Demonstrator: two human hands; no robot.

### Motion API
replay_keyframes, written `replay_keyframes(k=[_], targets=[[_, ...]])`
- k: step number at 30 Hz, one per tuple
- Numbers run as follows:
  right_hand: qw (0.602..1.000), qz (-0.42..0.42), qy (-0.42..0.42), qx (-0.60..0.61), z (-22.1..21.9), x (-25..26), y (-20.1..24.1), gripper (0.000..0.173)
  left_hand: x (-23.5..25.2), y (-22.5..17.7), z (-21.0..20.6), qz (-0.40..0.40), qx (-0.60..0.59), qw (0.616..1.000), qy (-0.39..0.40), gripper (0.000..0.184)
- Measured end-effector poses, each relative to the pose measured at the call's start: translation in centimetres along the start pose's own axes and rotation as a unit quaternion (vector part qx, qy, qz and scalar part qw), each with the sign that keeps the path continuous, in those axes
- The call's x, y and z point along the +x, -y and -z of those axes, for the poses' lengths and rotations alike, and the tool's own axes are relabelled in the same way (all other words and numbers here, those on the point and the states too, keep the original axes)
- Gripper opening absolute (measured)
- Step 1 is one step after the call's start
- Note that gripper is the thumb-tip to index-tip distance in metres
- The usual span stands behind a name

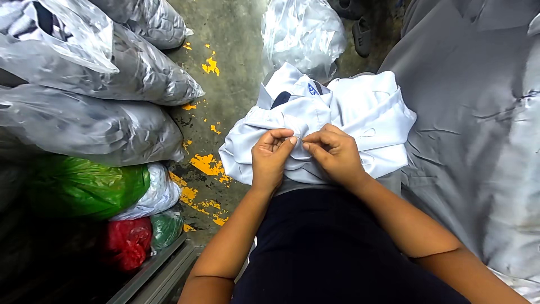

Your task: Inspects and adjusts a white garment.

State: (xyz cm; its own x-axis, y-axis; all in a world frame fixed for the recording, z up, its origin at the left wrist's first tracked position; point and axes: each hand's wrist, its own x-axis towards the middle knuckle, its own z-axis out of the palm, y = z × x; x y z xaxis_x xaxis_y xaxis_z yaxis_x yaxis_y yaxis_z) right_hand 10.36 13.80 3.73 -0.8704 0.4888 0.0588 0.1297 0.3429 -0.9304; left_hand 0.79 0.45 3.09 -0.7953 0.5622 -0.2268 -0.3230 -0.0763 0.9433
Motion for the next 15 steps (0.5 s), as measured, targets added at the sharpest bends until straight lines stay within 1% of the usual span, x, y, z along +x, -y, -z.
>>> replay_keyframes(k=[2,4,7,15], targets=[[0.999,-0.021,0.008,0.04,0.11,0.07,-0.11,0.011,0.03,-0.15,-0.06,0.009,-0.009,1.0,0.0,0.018],[0.998,-0.033,0.01,0.052,0.13,0.13,-0.09,0.01,0.05,-0.23,-0.11,0.014,-0.018,1.0,0.001,0.018],[0.998,-0.037,0.011,0.042,0.18,0.14,0.09,0.01,0.01,-0.25,-0.19,0.011,-0.016,1.0,-0.001,0.019],[1.0,-0.012,-0.002,0.001,0.34,-0.01,0.47,0.013,0.03,-0.28,-0.24,-0.002,-0.007,1.0,-0.002,0.019]])
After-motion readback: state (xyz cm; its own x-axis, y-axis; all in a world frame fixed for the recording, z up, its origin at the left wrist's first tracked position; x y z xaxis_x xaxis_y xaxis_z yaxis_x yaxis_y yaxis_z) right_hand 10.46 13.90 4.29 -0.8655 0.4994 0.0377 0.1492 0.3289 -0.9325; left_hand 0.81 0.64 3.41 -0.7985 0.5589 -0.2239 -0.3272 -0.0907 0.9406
